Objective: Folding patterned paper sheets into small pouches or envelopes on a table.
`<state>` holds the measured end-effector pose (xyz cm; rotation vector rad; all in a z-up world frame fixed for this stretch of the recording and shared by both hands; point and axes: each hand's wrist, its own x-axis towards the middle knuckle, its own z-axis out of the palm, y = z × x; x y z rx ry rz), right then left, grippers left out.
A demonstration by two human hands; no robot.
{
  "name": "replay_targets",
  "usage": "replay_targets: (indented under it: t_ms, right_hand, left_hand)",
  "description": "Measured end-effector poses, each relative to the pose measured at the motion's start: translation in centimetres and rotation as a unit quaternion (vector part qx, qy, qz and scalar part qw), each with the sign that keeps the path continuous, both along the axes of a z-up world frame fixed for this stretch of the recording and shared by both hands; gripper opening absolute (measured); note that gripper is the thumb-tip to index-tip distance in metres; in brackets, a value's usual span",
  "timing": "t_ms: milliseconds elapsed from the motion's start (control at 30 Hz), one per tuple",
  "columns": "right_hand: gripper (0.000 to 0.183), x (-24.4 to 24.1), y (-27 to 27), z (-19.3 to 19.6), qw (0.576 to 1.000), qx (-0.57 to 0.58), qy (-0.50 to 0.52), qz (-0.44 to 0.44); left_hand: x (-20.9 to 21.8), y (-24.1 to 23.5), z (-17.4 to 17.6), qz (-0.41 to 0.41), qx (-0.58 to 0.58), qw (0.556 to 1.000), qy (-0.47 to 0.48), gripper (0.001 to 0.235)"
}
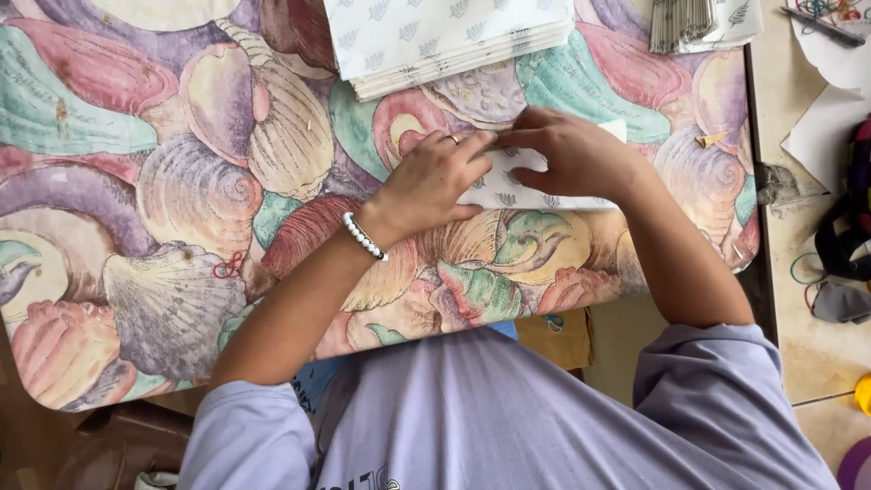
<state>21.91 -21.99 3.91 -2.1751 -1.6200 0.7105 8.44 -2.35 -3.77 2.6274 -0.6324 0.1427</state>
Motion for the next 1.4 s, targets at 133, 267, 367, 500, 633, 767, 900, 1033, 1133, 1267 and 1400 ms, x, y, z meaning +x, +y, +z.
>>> replay_targets:
  t_ms: [133,267,367,500,633,767,900,1033,1133,1267,1400]
  right_hand:
    - [0.098,-0.2,-2.6,-0.3,0.994,-0.017,-0.107,0.007]
    - [0.094,-0.4,-3.5,-1.3,0.993,-0.023,-0.113,-0.019]
    - [0.094,-0.1,-4.3,-2.2,0.993,0.014,-0.119,-0.012]
    - [0.081,-0.5,-5.3,-3.5,0.993,0.063,-0.101,-0.026]
    - [0.041,-1.6,-7.2,-4.9,0.979,0.114,-0.168,-0.027]
    - [0.016,-3.7,-9.7,-8.1,0.951,0.165,-0.259,-0.023]
    - [0.013,-4.9,-9.4,-9.2,0.939,0.211,-0.269,-0.03]
    - [0.015,-5.0,-9.5,-9.5,0.936,0.218,-0.27,-0.052]
    - [0.015,-4.5,-10.8,-9.6,0.936,0.213,-0.27,-0.068]
    - [0.022,-3.5,-13.9,-9.4,0.945,0.215,-0.229,-0.089]
    - [0.023,-3.3,-13.7,-9.1,0.944,0.219,-0.234,-0.084]
  left_hand:
    - [-0.1,-0.2,1.3,-0.009,0.009,1.0,0.009,0.044]
    - [-0.1,-0.3,0.8,0.008,0.019,1.0,0.007,0.047]
    - [-0.1,-0.1,1.0,0.01,0.008,1.0,0.019,0.042]
    - [-0.8,-0.1,1.5,0.011,-0.007,1.0,0.015,0.04]
    - [-1.5,-0.4,1.7,0.016,0.002,1.0,0.004,0.027]
    - [-2.8,-1.1,2.6,0.056,0.06,0.994,-0.075,0.019]
    - [-4.0,-2.6,-0.7,0.036,0.123,0.976,-0.178,0.016]
    - [-5.3,-3.2,-2.8,0.059,0.117,0.978,-0.163,0.031]
    - [-5.9,-3.1,-2.6,0.063,0.136,0.971,-0.186,0.031]
    - [-6.4,-3.0,-1.1,0.055,0.171,0.966,-0.184,0.028]
    - [-6.4,-3.1,-0.1,0.054,0.174,0.97,-0.162,0.029]
